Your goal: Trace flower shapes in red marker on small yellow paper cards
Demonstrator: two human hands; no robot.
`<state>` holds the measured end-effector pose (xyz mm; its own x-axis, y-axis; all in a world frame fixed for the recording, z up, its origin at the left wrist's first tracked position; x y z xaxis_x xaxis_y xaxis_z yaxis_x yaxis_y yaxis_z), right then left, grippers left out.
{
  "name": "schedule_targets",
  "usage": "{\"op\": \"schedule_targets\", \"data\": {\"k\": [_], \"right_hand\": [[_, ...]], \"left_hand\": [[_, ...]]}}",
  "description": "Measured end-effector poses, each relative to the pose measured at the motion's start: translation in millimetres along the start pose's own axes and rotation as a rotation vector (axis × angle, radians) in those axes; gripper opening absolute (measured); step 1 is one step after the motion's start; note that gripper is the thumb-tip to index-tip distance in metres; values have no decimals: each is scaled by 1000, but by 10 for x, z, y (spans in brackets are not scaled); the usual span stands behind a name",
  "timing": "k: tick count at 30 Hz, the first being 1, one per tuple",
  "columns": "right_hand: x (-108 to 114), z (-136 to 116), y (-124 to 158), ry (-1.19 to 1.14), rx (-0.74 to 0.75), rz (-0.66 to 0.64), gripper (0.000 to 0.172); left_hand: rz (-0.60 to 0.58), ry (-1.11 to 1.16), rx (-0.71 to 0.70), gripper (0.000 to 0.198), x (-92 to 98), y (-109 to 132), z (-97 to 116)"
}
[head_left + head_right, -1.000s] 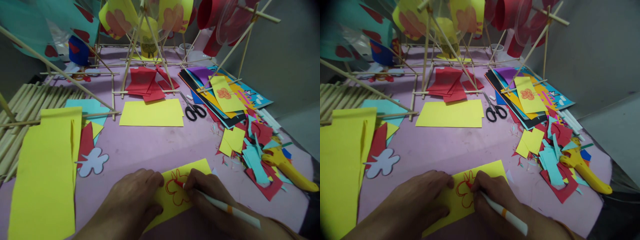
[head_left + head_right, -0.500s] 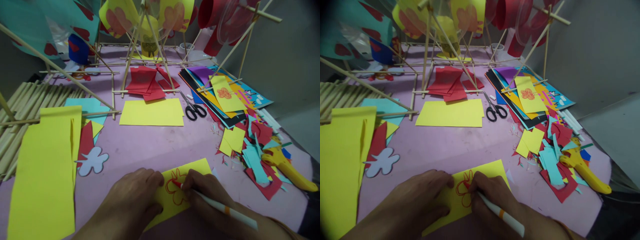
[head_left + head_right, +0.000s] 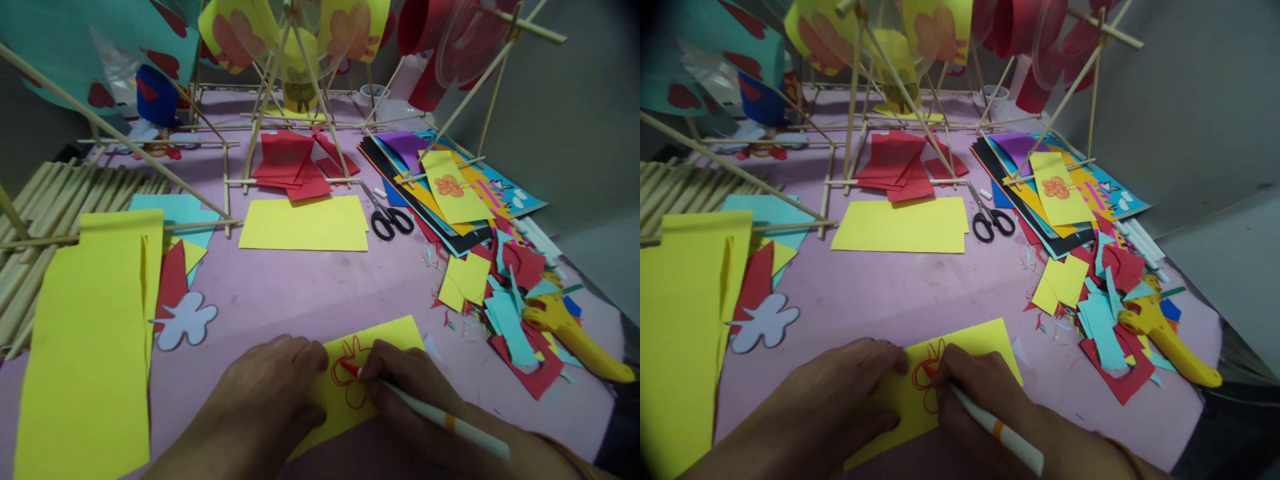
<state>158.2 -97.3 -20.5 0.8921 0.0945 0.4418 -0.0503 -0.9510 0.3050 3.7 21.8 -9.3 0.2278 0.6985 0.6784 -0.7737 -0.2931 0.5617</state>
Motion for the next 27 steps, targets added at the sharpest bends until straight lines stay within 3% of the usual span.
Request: {"op": "schedule_targets", "data": {"k": [14,27], "right_hand": [[-6,-34,-7,38,44,-7,13],[-6,-26,-6,75,78,-16,14]], "left_hand": [[43,-26,16,32,28,-12,27],[-19,-53,44,30,36,-19,55]]}}
Point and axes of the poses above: each hand's wrist, its own y-axis away from the middle knuckle, its own x-axis out of the back of the hand, z = x × y, the point moved 1 cm from there along -y, towards the middle knuckle, and after that the axes turned 7 degrees about -z, right-handed, at the moved point
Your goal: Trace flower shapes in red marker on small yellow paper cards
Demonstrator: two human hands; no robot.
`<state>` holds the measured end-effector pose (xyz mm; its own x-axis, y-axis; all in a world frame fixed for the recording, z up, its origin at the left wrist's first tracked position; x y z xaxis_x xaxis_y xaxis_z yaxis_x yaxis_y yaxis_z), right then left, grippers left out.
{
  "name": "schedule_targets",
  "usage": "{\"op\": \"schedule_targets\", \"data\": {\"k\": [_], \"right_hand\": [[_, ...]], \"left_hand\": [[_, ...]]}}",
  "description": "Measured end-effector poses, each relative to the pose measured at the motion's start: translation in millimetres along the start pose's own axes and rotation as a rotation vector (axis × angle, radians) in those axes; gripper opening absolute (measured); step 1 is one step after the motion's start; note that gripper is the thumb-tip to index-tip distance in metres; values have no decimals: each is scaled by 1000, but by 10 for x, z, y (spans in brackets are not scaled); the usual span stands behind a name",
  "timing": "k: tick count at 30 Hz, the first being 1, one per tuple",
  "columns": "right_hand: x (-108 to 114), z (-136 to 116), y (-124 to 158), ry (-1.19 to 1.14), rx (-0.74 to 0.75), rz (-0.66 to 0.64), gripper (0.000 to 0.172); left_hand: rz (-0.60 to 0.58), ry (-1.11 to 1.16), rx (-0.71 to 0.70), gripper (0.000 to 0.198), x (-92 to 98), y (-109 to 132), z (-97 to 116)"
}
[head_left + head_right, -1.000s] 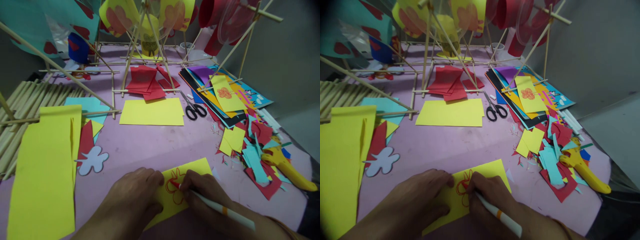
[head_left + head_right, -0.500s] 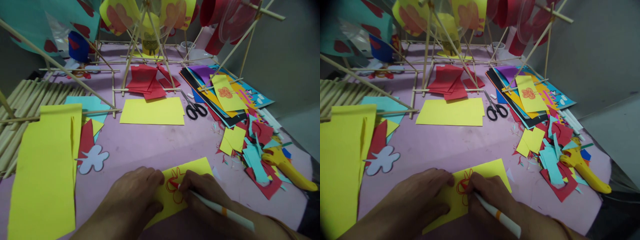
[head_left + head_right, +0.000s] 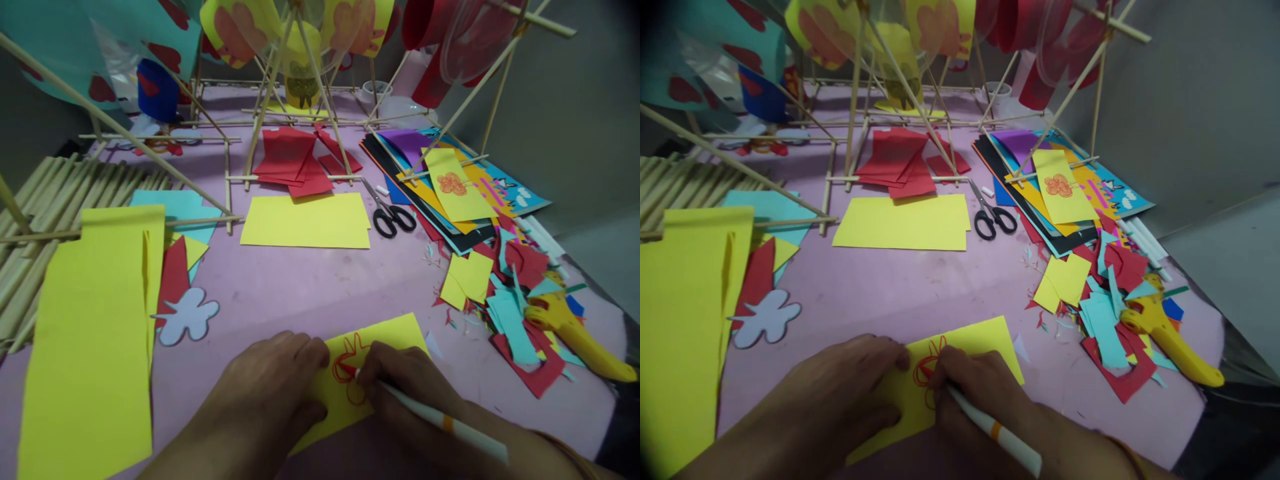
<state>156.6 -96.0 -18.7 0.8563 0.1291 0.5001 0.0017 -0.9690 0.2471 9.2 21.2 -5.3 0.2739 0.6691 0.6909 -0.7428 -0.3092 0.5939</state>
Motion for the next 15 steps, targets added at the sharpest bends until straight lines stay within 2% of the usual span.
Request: {"op": "schedule_targets", "data": {"k": [15], "right_hand": [[-3,-7,-1,-18,41,-9,15]], "left_hand": [[98,-59,-38,31,-20,19,-6]]}}
Point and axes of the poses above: each hand's wrist, its own y-axis away from the middle knuckle, its own x-axis out of the back of the hand, z = x × y, the point moved 1 cm from there along -y, towards the middle knuckle, and after that the axes turned 7 degrees about -z, right-handed, at the moved point
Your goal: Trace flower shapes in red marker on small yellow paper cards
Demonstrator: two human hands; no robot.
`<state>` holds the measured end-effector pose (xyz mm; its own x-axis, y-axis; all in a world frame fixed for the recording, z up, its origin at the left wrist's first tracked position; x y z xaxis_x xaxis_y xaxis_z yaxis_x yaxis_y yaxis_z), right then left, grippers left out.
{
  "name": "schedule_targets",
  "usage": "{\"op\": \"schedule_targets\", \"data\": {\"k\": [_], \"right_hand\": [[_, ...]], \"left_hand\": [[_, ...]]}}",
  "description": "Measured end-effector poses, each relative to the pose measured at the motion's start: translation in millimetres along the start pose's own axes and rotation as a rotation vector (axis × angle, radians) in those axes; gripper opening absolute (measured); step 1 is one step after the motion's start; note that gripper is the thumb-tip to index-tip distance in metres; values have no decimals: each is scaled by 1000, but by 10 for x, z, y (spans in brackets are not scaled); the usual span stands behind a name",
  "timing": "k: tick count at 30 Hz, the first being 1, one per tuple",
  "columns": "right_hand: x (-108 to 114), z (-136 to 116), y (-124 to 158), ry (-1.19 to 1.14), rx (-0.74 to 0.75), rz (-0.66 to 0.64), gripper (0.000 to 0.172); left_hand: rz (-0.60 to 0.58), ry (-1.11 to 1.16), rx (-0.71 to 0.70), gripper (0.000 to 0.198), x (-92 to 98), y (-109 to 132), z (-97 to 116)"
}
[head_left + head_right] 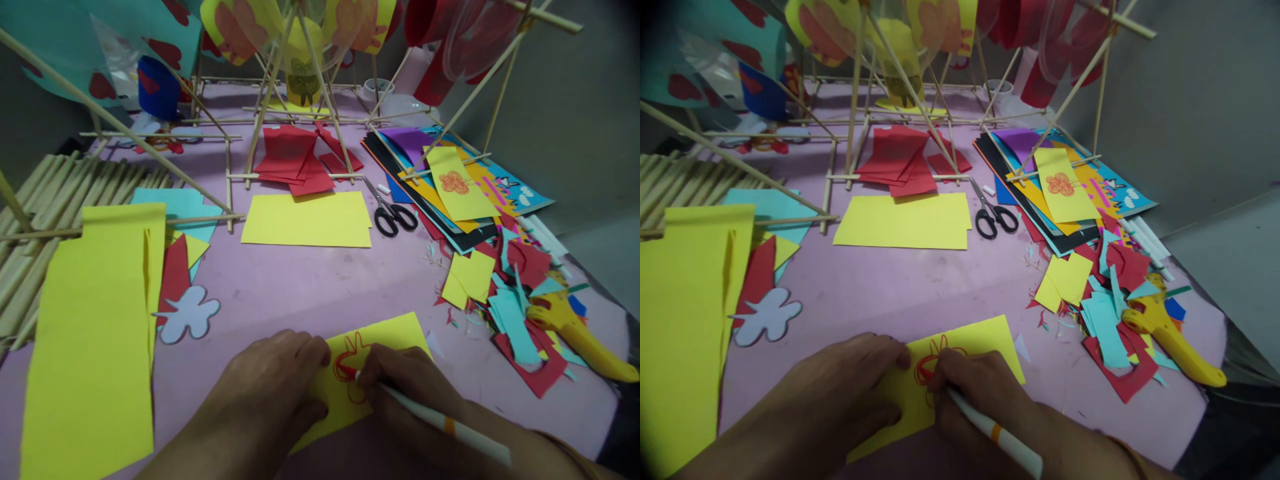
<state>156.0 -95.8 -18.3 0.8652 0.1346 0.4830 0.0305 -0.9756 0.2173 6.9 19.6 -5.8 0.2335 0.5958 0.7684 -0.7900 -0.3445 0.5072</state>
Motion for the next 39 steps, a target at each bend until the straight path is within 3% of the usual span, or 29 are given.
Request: {"op": "schedule_targets", "data": {"k": [4,9,20,39], "right_hand": [[-15,35,0,4,-1,9,15],[-24,76,9,-22,-15,-14,14],[18,23,19,-72,-34,-57,12],[12,0,12,-35,-24,3,15]], "left_hand": [[23,6,2,29,-16,-2,-10],[-44,32,-11,30,3,-22,-17],[-70,28,20,30,34,-11,17],[-56,38,0,31,21,-6,-10]]}}
Point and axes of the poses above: each hand's wrist, its own y-axis away from the middle knuckle, its own x-axis out of the back of the hand, z = x × y, the point moved 1 cm from there along -y, towards the middle knuckle, and after that the axes turned 7 degrees about -z, right-handed, at the moved point
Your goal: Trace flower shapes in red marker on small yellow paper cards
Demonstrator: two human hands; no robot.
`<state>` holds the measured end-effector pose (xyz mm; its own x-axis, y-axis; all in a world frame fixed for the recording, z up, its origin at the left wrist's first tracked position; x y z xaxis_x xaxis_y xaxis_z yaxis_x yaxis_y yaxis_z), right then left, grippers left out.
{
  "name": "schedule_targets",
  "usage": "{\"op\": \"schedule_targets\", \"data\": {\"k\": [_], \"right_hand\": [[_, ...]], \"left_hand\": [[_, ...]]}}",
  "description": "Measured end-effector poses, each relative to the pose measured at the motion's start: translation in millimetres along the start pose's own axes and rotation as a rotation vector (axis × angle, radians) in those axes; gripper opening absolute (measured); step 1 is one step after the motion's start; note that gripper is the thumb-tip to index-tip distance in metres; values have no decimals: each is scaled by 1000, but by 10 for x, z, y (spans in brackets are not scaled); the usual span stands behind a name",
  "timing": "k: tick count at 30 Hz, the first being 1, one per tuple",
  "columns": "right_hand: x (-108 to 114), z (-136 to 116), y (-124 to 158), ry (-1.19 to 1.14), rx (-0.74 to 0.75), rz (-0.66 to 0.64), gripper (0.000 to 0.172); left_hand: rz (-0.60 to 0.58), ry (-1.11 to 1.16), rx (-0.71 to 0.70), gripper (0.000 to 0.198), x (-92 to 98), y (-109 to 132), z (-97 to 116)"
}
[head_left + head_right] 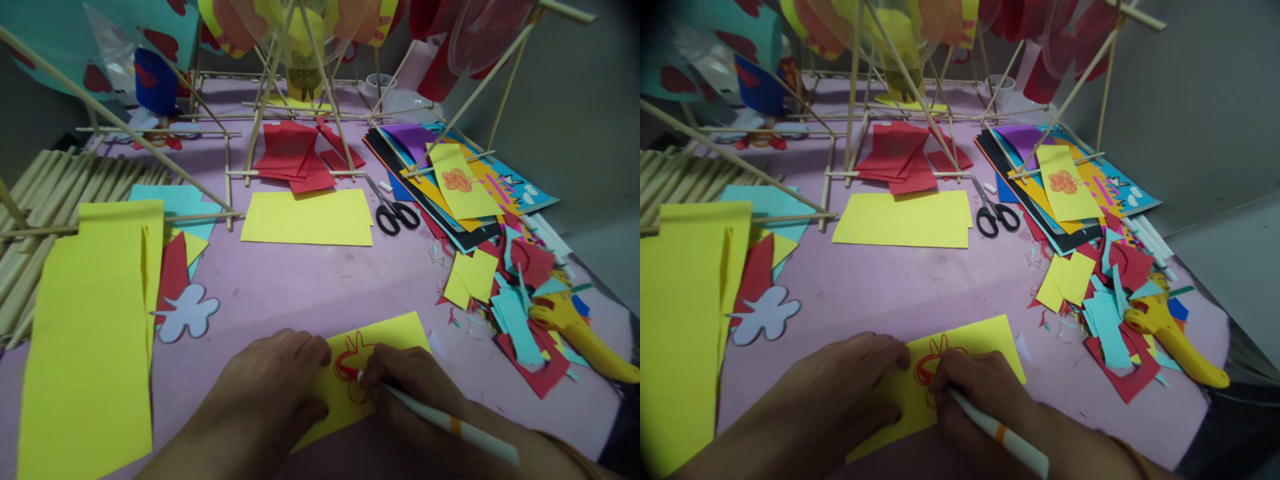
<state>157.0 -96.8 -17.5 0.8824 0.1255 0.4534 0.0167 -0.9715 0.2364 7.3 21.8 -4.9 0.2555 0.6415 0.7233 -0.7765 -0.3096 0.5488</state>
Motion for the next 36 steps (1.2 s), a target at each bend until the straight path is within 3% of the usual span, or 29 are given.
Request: {"op": "schedule_targets", "data": {"k": [12,23,36], "right_hand": [[5,41,-3,-21,67,-35,14],[19,24,13,-15,18,-38,14],[39,4,19,-136,-39,-37,13]], "left_hand": [[56,10,-15,31,-13,14,7],[-24,13,15,32,16,-2,28],[50,-2,8,33,-5,25,21]]}}
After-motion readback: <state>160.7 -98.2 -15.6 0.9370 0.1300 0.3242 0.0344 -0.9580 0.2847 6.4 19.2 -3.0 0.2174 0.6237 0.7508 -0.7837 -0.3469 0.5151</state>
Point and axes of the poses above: each hand's wrist, its own y-axis away from the middle knuckle, its own x-axis out of the back of the hand, z = x × y, the point moved 1 cm from there along -y, towards the middle knuckle, and after that the axes turned 7 degrees about -z, right-handed, at the moved point
